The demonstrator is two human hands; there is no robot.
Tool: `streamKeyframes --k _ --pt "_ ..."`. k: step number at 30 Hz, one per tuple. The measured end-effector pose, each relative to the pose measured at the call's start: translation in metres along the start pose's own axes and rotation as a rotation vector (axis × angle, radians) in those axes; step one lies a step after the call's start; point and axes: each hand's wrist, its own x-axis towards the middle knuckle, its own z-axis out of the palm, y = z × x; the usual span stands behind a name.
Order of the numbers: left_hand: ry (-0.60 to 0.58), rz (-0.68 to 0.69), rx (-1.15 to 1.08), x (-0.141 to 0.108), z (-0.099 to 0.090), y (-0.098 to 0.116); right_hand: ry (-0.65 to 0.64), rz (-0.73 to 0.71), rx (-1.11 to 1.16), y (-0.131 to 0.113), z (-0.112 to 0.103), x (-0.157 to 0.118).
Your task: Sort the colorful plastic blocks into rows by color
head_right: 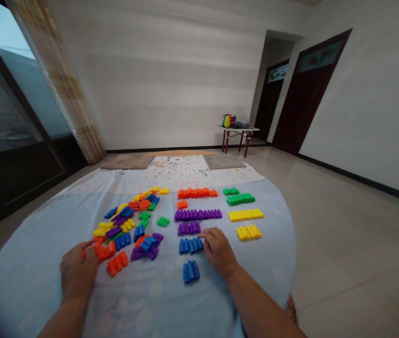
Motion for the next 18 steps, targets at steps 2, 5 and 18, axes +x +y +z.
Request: streamKeyframes --k 2,5,18 --pt "-0.047 -0.007 -0.009 -0.001 -0.001 0.003 0.011 0.002 -0.025 0.003 0.002 -0.002" --pt "-0.151 -0.010 -0.030 -0.003 -0.002 0.006 0.012 -0.008 -0.040 0.002 0.006 -0.001" --pt "-0.288 0.233 0.033 -0.019 -0.008 0.037 0.030 -0.051 -0.022 -0.008 0.006 0.008"
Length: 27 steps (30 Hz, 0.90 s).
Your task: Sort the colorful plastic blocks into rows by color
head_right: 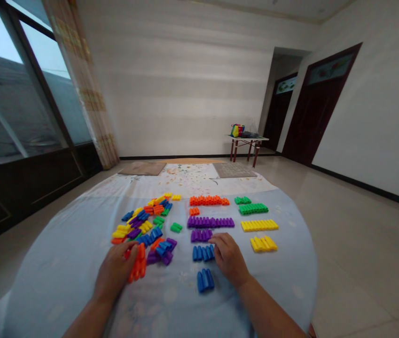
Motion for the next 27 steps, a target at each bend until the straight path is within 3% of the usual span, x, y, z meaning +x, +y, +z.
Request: streamKeyframes --k 4,6,9,12,14,17,21,27 --pt "-0.103 0.042 -0.047 -0.007 -0.007 0.024 -0.085 -0.075 0.052 -0.029 0.004 0.024" --pt "-0.102 0.045 -0.065 -0.002 -0.011 0.026 -0.152 -0.099 0.071 -0.046 0.012 0.039" --pt "0.000 0.026 -0.026 0.017 -0.014 0.015 -0.297 -0.114 0.055 -0.066 0.033 0.059" --pt "0.074 -0.082 0.111 0.037 -0.010 -0.006 -0.442 -0.058 -0.015 -0.079 0.056 0.070" --pt "0.044 -0.146 0.174 0.045 -0.003 -0.017 -0.521 -0.019 -0.061 -0.084 0.069 0.074" --pt "-0.059 -0.100 0.166 0.045 0.009 -0.023 -0.587 -0.020 -0.107 -0.089 0.079 0.075" --pt "-0.101 -0.050 0.063 0.034 0.018 -0.017 -0.507 -0.043 -0.055 -0.085 0.064 0.070" --pt "0.078 -0.181 0.005 0.020 0.010 -0.012 -0.172 0.173 0.078 -0.035 -0.004 0.043"
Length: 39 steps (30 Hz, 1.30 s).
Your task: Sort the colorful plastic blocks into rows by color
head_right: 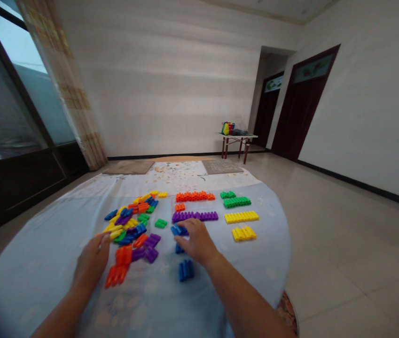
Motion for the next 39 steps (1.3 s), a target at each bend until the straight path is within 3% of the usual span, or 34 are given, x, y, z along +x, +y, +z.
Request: streamKeyframes --k 4,8,14,18,24,28,39 --pt "0.053 -0.079 -0.037 -0.004 0.001 -0.004 0.031 0.181 -0.053 0.044 -0.029 -0.026" --pt "0.032 -0.069 -0.078 -0.005 0.006 -0.009 -0.068 0.286 -0.122 0.067 -0.035 -0.045" --pt "-0.030 -0.147 -0.031 -0.006 0.000 -0.008 -0.142 0.236 -0.057 0.079 -0.033 -0.047" --pt "-0.091 -0.178 -0.016 -0.007 -0.004 -0.002 -0.225 0.203 -0.022 0.075 -0.037 -0.047" --pt "-0.097 -0.195 -0.015 -0.011 -0.008 0.003 -0.333 0.217 0.109 0.049 -0.051 -0.055" --pt "-0.112 -0.202 -0.003 -0.010 -0.008 0.003 -0.397 0.162 0.107 0.040 -0.047 -0.059" --pt "-0.070 -0.187 0.010 0.002 0.011 -0.029 -0.372 0.132 0.134 0.043 -0.038 -0.061"
